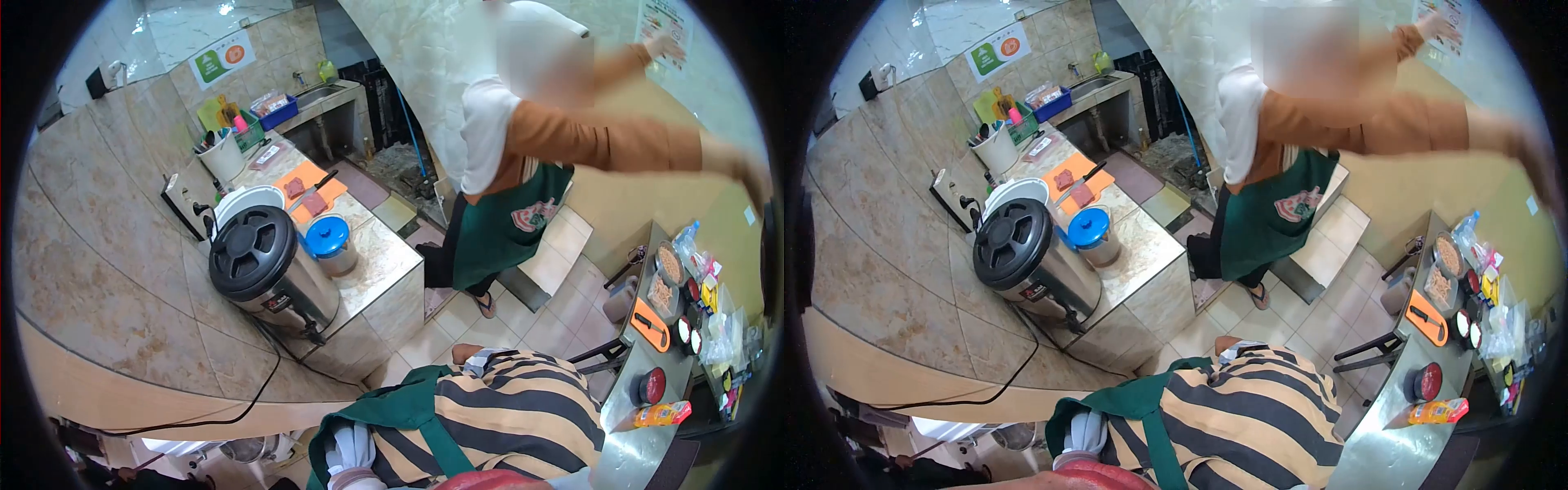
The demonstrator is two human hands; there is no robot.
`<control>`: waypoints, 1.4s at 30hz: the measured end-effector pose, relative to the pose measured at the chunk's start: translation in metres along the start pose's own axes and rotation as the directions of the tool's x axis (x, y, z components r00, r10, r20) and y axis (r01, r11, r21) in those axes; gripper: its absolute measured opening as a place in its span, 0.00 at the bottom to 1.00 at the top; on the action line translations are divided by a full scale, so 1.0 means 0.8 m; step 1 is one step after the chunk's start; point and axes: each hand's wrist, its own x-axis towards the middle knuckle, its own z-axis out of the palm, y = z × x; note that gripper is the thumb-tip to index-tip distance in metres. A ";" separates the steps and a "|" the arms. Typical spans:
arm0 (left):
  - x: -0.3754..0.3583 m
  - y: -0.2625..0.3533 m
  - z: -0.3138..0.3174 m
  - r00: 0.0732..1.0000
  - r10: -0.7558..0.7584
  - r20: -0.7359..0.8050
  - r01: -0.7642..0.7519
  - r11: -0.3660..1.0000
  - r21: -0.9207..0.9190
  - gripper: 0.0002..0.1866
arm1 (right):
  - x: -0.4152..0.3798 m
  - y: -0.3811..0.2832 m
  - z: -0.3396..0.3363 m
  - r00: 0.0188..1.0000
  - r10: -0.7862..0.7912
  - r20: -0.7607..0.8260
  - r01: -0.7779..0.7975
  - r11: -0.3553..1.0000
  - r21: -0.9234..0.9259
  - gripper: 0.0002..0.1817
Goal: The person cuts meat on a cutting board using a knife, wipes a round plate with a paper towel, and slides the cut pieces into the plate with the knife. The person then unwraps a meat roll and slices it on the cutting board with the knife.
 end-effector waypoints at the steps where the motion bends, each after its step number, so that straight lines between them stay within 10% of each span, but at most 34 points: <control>1: 0.000 0.009 0.001 1.000 -0.008 0.010 0.008 1.000 -0.002 0.21 | -0.009 0.024 -0.003 1.000 -0.002 -0.003 0.002 1.000 -0.003 0.16; 17: -0.059 0.068 0.049 0.886 -0.393 0.247 0.425 0.900 -0.096 0.20 | 0.031 0.164 -0.024 0.968 -0.240 0.067 0.243 0.969 -0.035 0.15; 28: -0.100 0.085 0.090 0.707 -0.576 0.411 0.701 0.649 -0.296 0.20 | -0.029 0.193 -0.037 0.997 0.026 0.078 -0.036 0.991 0.130 0.16; 37: -0.022 0.128 -0.021 0.603 -0.615 0.508 0.736 0.675 -0.056 0.21 | -0.045 0.199 -0.067 0.967 0.200 0.159 -0.227 0.958 0.173 0.14; 42: 0.033 0.145 -0.095 0.498 -0.672 0.548 0.722 0.671 0.167 0.21 | -0.018 0.221 -0.075 0.964 0.262 -0.055 -0.250 0.955 0.160 0.16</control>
